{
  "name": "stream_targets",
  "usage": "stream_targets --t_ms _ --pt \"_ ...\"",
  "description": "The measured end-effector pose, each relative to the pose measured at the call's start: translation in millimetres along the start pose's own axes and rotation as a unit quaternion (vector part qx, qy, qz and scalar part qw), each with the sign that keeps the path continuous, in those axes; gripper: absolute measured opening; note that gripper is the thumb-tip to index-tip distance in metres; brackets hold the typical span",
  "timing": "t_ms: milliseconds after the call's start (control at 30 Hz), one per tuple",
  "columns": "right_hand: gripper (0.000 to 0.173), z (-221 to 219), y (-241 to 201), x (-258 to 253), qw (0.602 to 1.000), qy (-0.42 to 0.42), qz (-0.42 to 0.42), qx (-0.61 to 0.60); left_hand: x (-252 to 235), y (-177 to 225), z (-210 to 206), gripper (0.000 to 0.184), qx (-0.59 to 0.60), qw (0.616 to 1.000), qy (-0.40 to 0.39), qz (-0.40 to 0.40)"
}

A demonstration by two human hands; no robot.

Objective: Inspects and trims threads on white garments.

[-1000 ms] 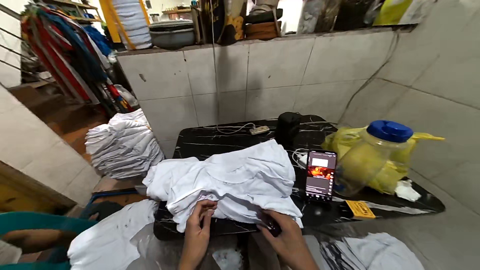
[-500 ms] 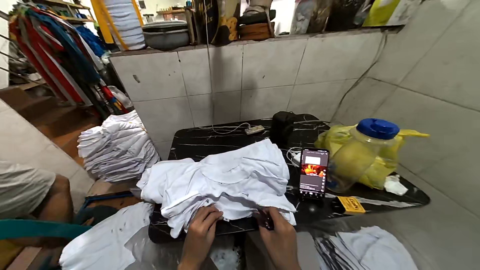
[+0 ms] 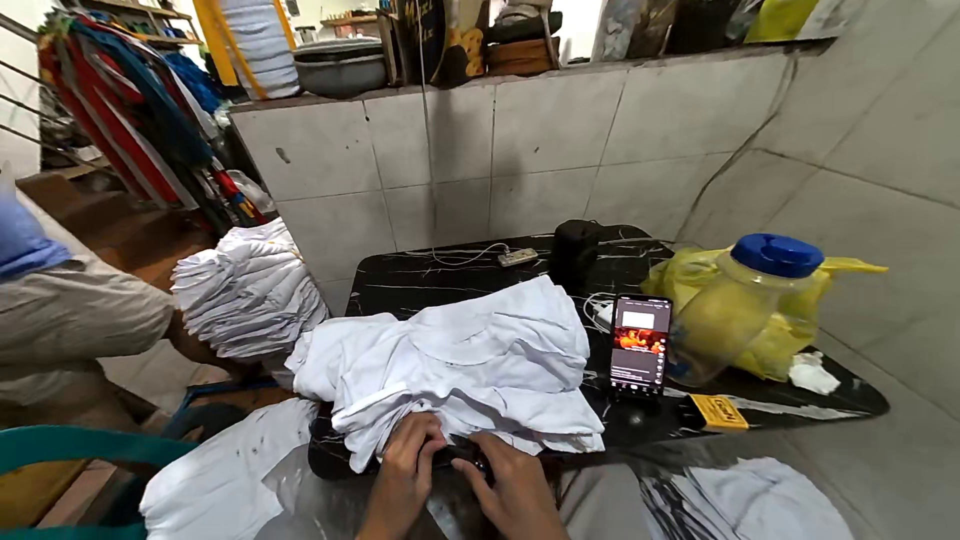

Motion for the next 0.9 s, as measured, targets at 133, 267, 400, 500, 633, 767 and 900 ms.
stream_targets --t_ms 133,267,400,500,633,767,900 --pt "0.039 -8 -8 -5 0.998 -0.046 -0.005 0.039 3 0 -1 0.020 0.004 1.000 0.013 0.006" --pt "0.036 0 6 1 0.993 0.052 -0.016 0.105 4 1 4 0.037 -0.009 0.999 -0.050 0.019" --pt "0.044 32 36 13 0.987 0.061 -0.064 0.135 -1 9 0 0.036 -0.093 0.988 -0.114 0.047" --pt "0.029 44 50 16 0.993 0.068 -0.079 0.061 -8 13 -20 0.023 -0.122 0.986 -0.109 0.036" --pt "0.017 47 56 9 0.993 0.069 -0.093 0.002 -19 19 -40 0.027 -0.122 0.989 -0.081 0.009" --pt "0.020 51 50 3 0.990 0.042 -0.135 -0.023 -22 22 -47 0.024 -0.152 0.987 -0.047 -0.006" --pt "0.025 48 51 3 0.985 0.031 -0.162 -0.046 -15 23 -55 0.021 -0.148 0.988 0.007 -0.052"
Point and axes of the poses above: each hand's wrist, its own x-axis away from the middle knuckle, its own z-axis out of the back of the hand, y = z × x, the point moved 2 cm from there along -x, towards the middle knuckle, and after that the axes turned 4 degrees about -y, right-handed, at the moved point
